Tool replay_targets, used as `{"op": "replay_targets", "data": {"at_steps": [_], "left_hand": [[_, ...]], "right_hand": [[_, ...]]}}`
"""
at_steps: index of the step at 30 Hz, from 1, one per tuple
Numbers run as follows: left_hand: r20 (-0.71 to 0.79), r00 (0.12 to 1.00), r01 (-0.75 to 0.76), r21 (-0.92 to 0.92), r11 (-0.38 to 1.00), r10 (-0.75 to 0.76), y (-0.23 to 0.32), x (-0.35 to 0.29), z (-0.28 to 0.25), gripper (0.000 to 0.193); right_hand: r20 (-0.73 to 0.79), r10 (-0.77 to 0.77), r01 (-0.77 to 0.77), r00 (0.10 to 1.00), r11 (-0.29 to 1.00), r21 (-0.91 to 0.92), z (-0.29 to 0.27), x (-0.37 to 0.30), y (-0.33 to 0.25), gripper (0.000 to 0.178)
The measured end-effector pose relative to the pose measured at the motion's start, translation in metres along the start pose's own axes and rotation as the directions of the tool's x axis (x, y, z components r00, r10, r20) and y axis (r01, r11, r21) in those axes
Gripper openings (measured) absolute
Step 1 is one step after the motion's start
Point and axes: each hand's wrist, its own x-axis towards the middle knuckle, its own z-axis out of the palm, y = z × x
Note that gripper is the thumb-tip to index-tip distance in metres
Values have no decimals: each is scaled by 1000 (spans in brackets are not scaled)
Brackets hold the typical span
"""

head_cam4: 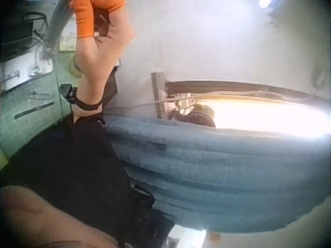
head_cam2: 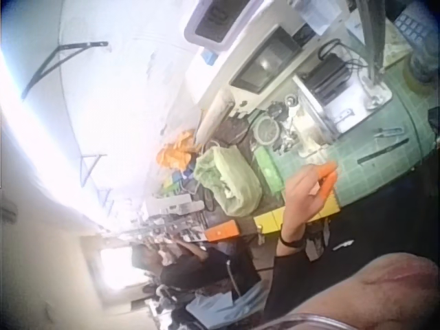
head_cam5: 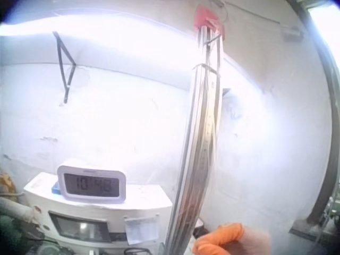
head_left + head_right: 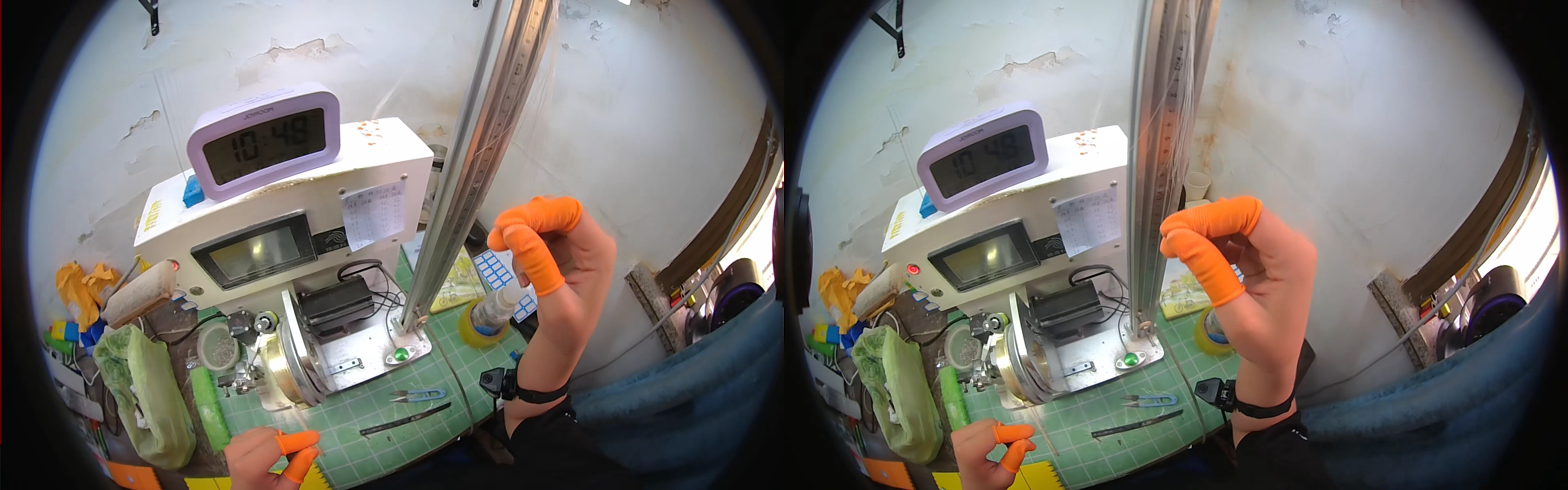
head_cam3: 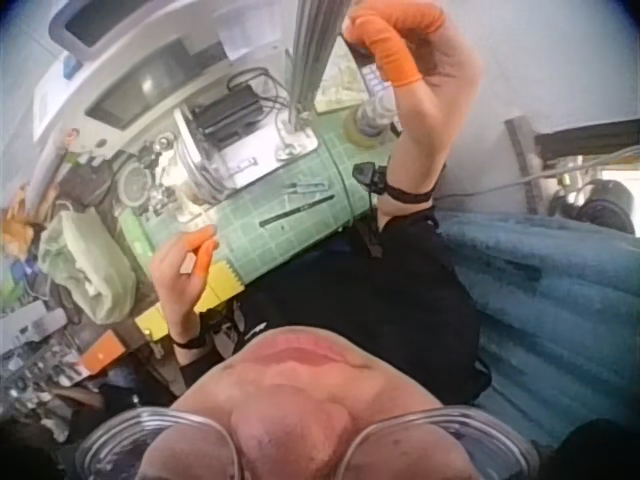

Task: Assembling small electronic components and applying adhesive at a workbench.

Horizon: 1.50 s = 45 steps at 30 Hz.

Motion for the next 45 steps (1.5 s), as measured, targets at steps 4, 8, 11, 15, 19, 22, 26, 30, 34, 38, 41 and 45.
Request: {"op": "replay_targets", "data": {"at_steps": [4,8,11,15,19,22,26,30,34,38,41,45], "left_hand": [[-14,1000,0,2,1000,0,7,6,5,12],[-35,999,7,-56,998,-9,14,17,9,11],[-46,999,12,-73,997,-15,19,20,11,12],[-95,994,37,-199,979,-57,26,23,13,12],[-238,971,-79,-209,975,27,43,35,27,37],[-58,991,-132,-391,911,118,44,72,43,37],[103,986,-57,-539,840,132,36,63,41,30],[-7,999,14,-788,615,-32,23,43,36,21],[-466,846,34,-438,899,-259,20,29,28,8],[22,923,-377,249,892,384,3,34,10,27],[28,923,-358,431,828,384,-14,21,-7,24],[-31,998,58,583,811,-49,-35,-54,-56,27]], "right_hand": [[-6,62,-61,998,992,112,-7,-11,1,5],[15,74,-75,997,984,161,-18,-21,10,5],[9,92,-92,996,976,197,-26,-26,12,5],[169,123,-162,978,957,241,-14,-40,10,6],[556,112,-269,824,940,209,18,-70,20,5],[569,177,-352,803,911,214,29,-97,27,8],[628,223,-447,746,866,224,30,-117,27,15],[691,235,-458,684,875,156,32,-117,12,14],[699,-182,-156,691,907,390,61,-116,9,17],[380,-461,396,802,886,241,117,-107,-15,18],[419,-364,423,832,905,-54,124,-105,-1,23],[860,126,156,495,961,-231,75,-91,4,21]]}}
